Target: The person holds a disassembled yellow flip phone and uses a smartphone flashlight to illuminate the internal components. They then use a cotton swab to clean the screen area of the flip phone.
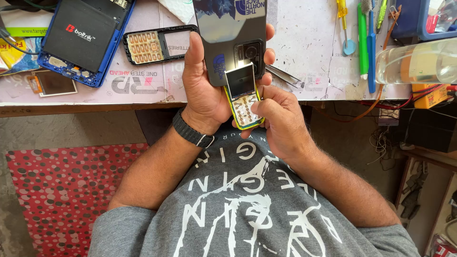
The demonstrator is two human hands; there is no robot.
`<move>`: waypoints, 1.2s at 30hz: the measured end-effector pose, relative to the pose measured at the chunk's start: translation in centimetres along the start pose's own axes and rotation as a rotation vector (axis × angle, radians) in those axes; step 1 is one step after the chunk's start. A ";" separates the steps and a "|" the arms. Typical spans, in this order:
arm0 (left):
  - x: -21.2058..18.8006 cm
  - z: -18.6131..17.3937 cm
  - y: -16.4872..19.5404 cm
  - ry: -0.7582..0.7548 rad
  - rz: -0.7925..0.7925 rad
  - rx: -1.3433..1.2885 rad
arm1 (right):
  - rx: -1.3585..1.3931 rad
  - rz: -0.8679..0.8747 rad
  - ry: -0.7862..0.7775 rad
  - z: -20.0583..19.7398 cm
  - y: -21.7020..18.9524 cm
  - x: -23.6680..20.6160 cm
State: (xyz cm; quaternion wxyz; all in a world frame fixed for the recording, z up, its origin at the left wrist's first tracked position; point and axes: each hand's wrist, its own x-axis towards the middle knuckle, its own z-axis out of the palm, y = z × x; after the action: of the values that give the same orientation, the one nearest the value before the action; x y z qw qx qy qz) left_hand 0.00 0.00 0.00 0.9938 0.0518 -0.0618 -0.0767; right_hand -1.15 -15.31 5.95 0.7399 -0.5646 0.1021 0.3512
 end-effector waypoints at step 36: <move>-0.1 -0.8 -0.3 -0.019 0.065 0.074 | 0.092 0.063 -0.142 -0.4 0.8 -1.3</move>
State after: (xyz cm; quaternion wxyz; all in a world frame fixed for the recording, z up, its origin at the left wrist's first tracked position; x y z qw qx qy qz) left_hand -0.08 -0.22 -0.86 0.9926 0.0855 -0.0756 -0.0424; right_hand -2.47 -16.12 5.93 0.7589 -0.5002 0.0829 0.4086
